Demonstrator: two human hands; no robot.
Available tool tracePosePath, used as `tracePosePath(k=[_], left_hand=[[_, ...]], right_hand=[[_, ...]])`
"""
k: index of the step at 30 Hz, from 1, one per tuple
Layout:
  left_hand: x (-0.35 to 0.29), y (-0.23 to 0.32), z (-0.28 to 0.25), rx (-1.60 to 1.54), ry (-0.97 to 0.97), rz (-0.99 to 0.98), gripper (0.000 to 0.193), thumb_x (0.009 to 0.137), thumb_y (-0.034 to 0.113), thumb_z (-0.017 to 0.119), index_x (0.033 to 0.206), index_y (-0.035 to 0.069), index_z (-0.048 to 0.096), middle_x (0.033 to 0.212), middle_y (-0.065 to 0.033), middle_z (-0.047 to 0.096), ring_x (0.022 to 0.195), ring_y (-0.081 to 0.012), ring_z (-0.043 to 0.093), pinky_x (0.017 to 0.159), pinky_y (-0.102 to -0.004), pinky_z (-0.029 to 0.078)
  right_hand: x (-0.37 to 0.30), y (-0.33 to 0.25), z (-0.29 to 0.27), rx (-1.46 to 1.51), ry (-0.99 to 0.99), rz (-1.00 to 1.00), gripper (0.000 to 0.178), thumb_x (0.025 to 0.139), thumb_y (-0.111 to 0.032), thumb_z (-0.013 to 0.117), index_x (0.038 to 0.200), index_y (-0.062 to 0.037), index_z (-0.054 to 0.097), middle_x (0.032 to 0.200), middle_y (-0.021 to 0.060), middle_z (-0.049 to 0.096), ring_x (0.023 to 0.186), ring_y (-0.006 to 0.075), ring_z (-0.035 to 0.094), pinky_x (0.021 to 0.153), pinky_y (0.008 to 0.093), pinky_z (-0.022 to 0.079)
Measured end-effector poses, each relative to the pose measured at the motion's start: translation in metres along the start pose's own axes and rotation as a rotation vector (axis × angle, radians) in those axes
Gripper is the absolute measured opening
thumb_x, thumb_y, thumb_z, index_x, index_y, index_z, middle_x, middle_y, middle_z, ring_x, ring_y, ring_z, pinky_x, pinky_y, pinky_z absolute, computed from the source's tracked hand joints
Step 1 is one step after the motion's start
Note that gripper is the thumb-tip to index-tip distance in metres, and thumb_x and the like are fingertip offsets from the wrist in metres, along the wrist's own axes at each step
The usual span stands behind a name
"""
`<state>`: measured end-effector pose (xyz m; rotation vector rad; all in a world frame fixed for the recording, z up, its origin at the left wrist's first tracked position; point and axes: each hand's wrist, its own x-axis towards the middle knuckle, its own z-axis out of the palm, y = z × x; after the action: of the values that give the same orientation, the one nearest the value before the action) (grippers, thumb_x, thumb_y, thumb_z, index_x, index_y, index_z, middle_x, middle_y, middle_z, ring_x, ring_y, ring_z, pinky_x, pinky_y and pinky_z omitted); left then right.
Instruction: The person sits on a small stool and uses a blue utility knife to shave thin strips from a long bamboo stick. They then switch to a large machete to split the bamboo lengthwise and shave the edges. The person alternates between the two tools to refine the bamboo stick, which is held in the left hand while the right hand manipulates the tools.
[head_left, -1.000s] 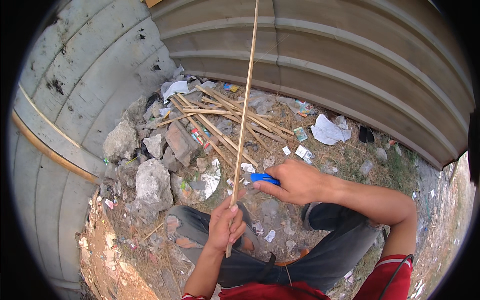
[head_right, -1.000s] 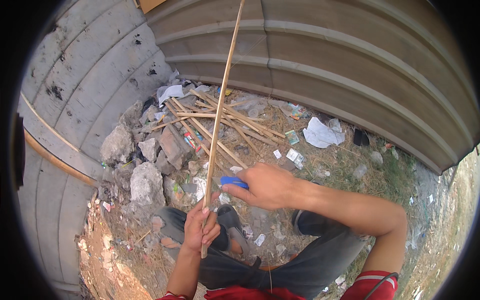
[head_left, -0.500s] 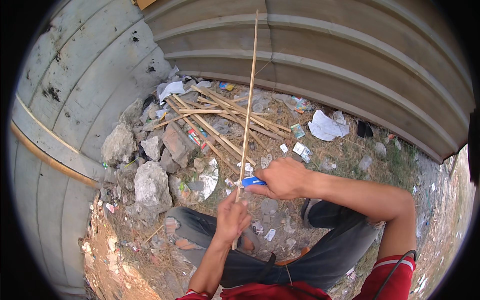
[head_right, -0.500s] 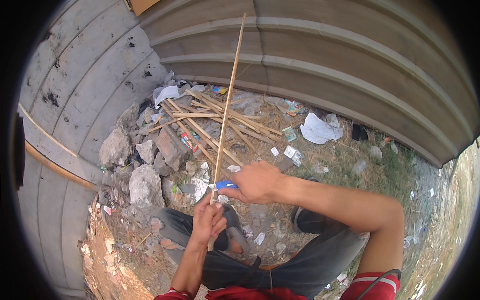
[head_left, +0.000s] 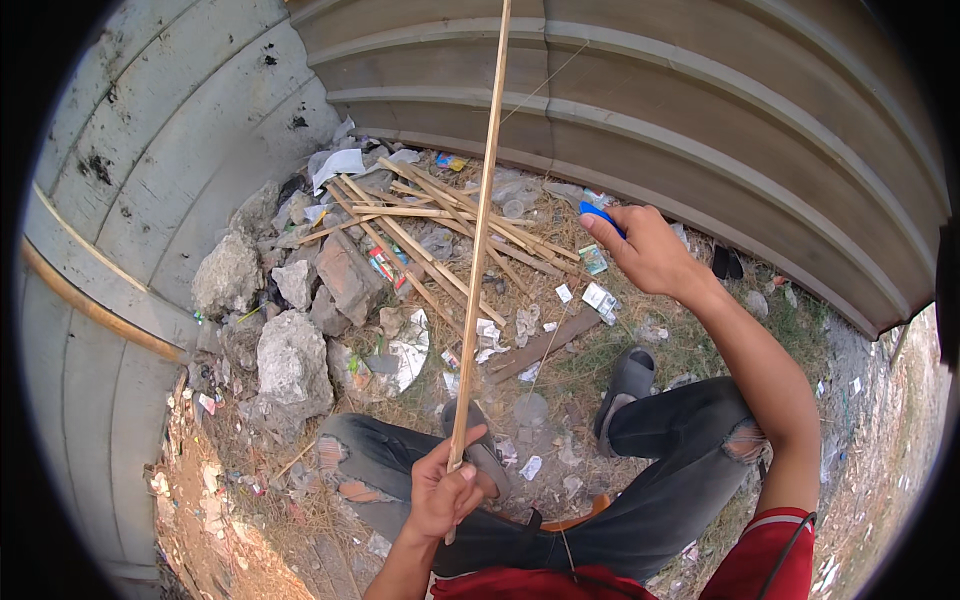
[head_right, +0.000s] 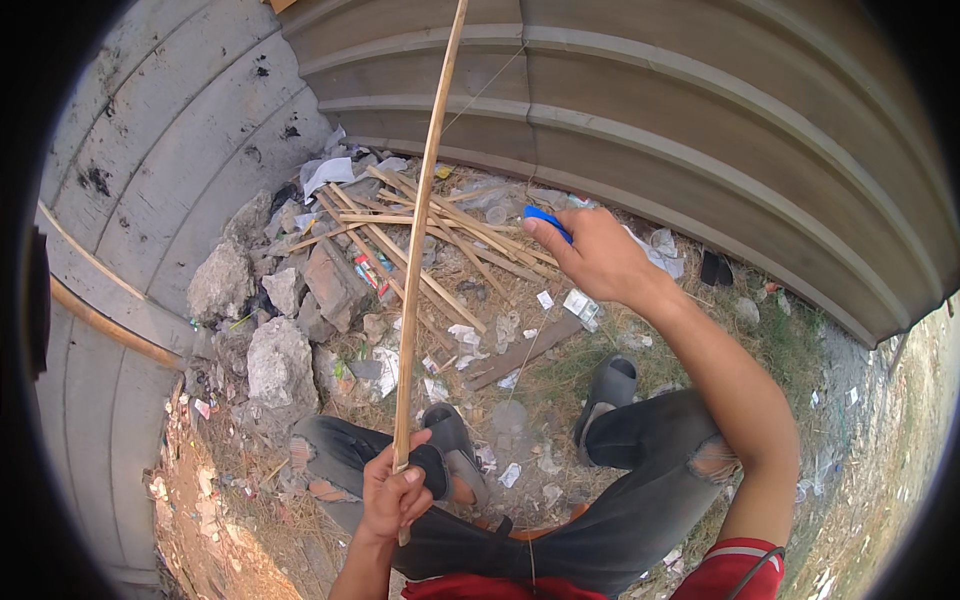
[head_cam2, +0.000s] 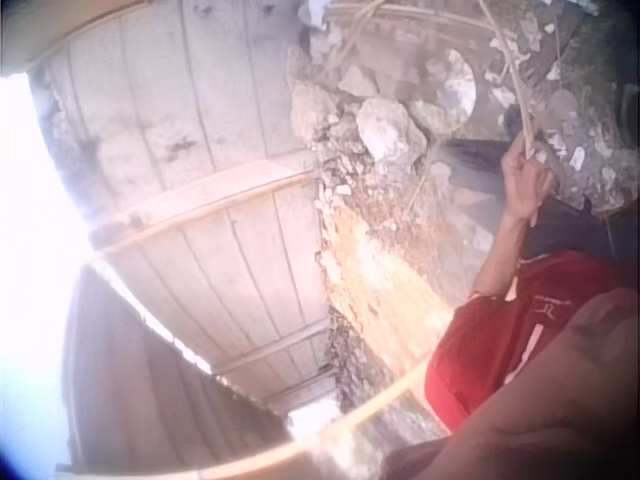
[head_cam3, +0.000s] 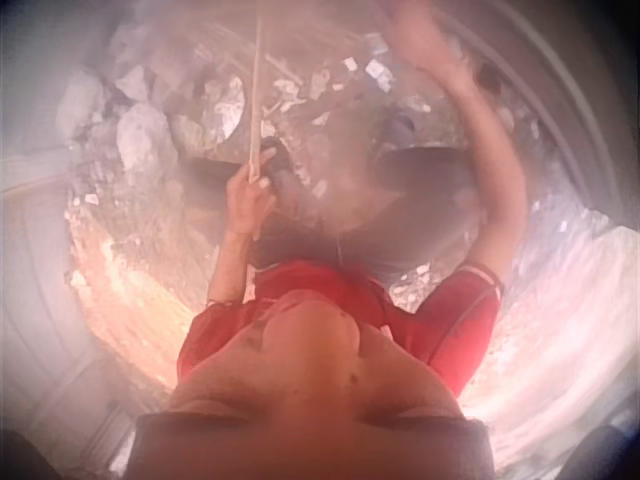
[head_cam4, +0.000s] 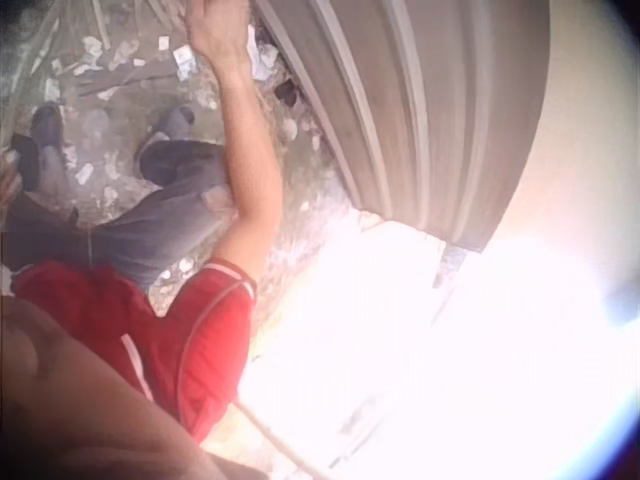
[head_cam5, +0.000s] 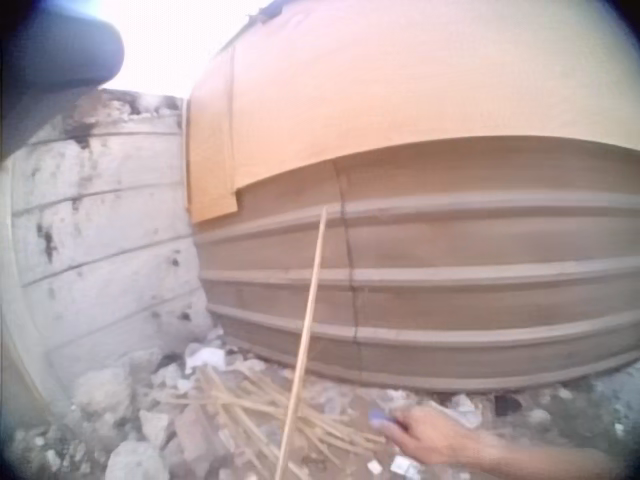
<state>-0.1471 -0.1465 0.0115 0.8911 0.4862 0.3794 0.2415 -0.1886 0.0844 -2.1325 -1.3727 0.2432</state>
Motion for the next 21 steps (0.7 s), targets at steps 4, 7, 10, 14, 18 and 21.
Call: tracePosePath(k=[4,7,10,14,18,21], left_hand=[[0.030,0.016,0.001,0.042,0.081,0.069,0.047,0.100,0.005,0.046,0.146,-0.005,0.042,0.052,0.0032,0.032,0.037,-0.0043,0.024,0.035,-0.0228,0.025],[0.043,0.014,0.013,0.024,0.106,0.068,0.046,0.100,0.007,0.046,0.145,-0.004,0.043,0.052,0.0033,0.030,0.036,-0.0048,0.023,0.035,-0.0232,0.025],[0.050,0.008,0.017,-0.016,0.099,0.073,0.046,0.100,0.007,0.046,0.144,-0.003,0.043,0.052,0.0033,0.031,0.036,-0.0051,0.024,0.035,-0.0230,0.025],[0.051,0.009,0.019,-0.007,0.126,0.097,0.043,0.100,0.007,0.046,0.141,-0.003,0.045,0.052,0.0031,0.032,0.035,-0.0053,0.025,0.035,-0.0228,0.025],[0.051,0.010,0.019,-0.004,0.116,0.093,0.036,0.100,0.006,0.046,0.135,-0.002,0.049,0.051,0.0032,0.033,0.035,-0.0052,0.025,0.034,-0.0228,0.025],[0.052,0.006,0.017,0.012,0.096,0.097,0.032,0.099,0.005,0.047,0.131,-0.002,0.052,0.051,0.0037,0.033,0.035,-0.0051,0.025,0.034,-0.0228,0.025]], right_hand=[[-0.025,-0.056,0.021,0.001,-0.221,-0.217,0.061,0.099,-0.053,0.051,0.082,0.0019,0.069,0.066,0.0247,0.063,0.066,0.0437,0.064,0.067,0.0520,0.051],[-0.040,-0.078,0.039,-0.075,-0.381,-0.310,0.058,0.098,-0.055,0.052,0.089,-0.0006,0.070,0.069,0.0226,0.066,0.070,0.0442,0.066,0.068,0.0538,0.053],[-0.051,-0.079,0.054,-0.083,-0.383,-0.401,0.055,0.097,-0.055,0.052,0.089,-0.0029,0.068,0.065,0.0196,0.065,0.066,0.0430,0.066,0.063,0.0534,0.053],[-0.052,-0.077,0.055,-0.118,-0.420,-0.436,0.053,0.097,-0.055,0.052,0.092,-0.0041,0.068,0.064,0.0186,0.065,0.063,0.0423,0.065,0.059,0.0527,0.053],[-0.058,-0.078,0.061,-0.085,-0.366,-0.491,0.053,0.097,-0.055,0.052,0.093,-0.0050,0.069,0.065,0.0182,0.066,0.062,0.0417,0.066,0.060,0.0516,0.054],[-0.056,-0.080,0.062,-0.077,-0.375,-0.504,0.053,0.097,-0.056,0.053,0.093,-0.0057,0.069,0.066,0.0181,0.066,0.062,0.0413,0.066,0.060,0.0516,0.054]])
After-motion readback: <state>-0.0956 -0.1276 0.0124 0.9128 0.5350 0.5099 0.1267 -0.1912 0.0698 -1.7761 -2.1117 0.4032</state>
